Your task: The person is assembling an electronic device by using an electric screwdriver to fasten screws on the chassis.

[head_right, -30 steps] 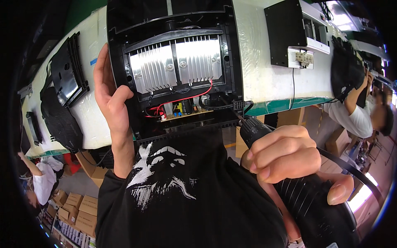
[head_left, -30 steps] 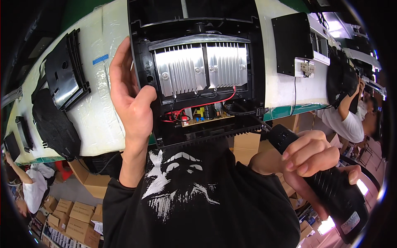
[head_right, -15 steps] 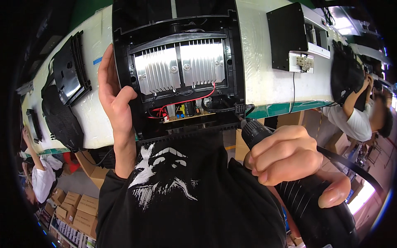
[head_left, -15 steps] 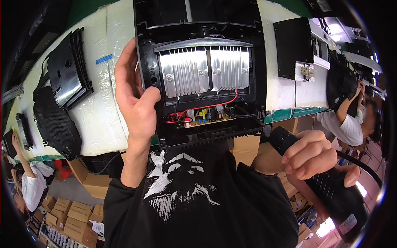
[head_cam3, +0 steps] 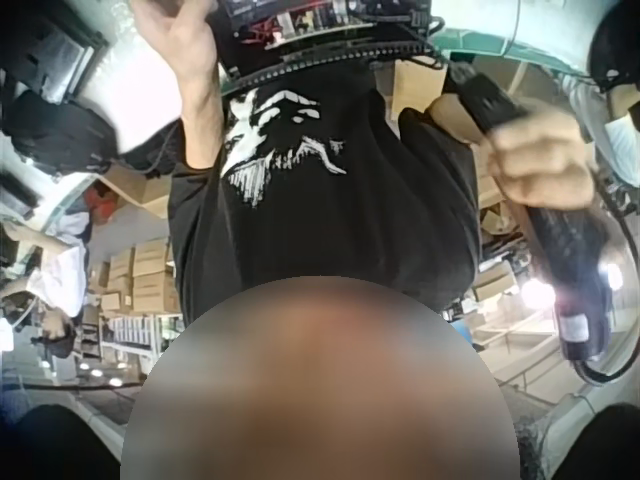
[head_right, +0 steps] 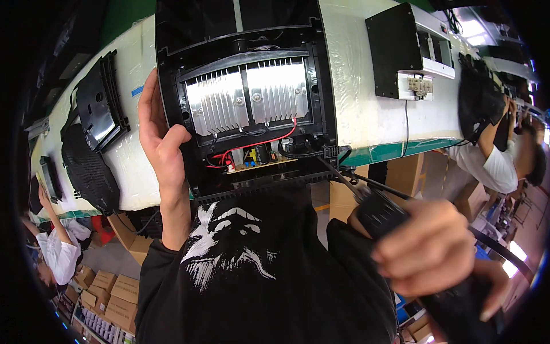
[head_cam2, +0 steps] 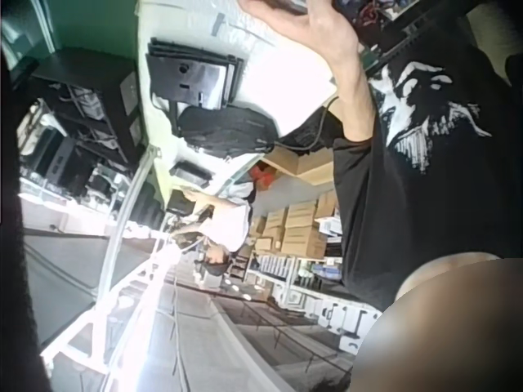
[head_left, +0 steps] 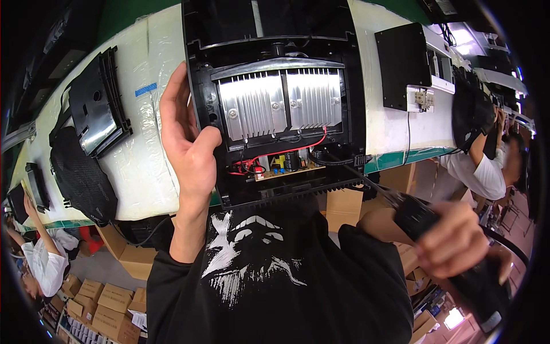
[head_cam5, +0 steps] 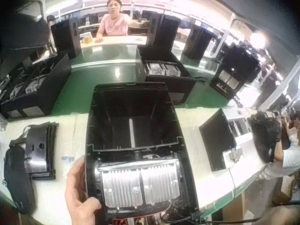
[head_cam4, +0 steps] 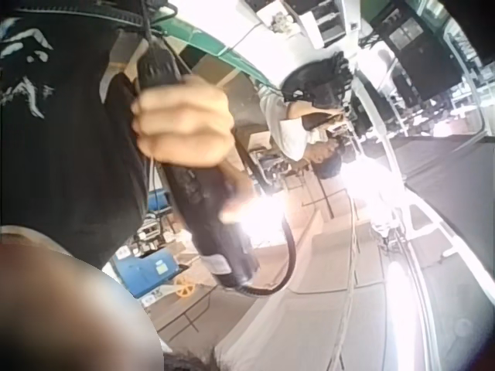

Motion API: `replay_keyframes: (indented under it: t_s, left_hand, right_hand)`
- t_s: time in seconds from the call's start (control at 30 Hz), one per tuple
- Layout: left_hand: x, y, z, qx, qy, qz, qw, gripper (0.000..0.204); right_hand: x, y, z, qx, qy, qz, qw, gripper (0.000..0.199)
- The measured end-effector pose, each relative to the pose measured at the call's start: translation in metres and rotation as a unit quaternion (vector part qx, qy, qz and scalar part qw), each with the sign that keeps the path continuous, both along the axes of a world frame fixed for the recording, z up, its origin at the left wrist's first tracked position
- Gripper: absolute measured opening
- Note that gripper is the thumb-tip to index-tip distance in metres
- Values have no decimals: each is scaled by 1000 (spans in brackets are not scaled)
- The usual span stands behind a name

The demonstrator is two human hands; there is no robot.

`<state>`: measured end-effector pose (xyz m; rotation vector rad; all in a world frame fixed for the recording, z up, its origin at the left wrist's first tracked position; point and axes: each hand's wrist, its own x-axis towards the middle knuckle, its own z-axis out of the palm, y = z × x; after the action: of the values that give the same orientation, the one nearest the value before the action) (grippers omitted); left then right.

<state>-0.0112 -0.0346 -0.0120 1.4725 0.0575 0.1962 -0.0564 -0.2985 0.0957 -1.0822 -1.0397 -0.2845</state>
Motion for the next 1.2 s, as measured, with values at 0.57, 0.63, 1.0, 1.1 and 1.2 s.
replay_keyframes:
  t_s: [0.57, 0.63, 1.0, 1.1, 1.2]
  left_hand:
    - [-1, -3, 2, 35, 15, 8, 999, 82]
    - [-1, -3, 4, 41, 22, 8, 999, 82]
    - [1, -7, 6, 22, 46, 33, 998, 83]
    - [-1, -5, 3, 8, 29, 27, 999, 82]
    - [-1, -3, 2, -21, 22, 24, 999, 81]
  right_hand:
    - [3, -154, 10, 30, -29, -630, 775, 92]
    - [7, -163, 5, 53, -20, -610, 790, 93]
    - [99, -190, 35, -60, 201, -509, 835, 60]
    - [133, -163, 35, -83, 220, -583, 778, 45]
    - [145, -173, 31, -100, 245, -573, 775, 45]
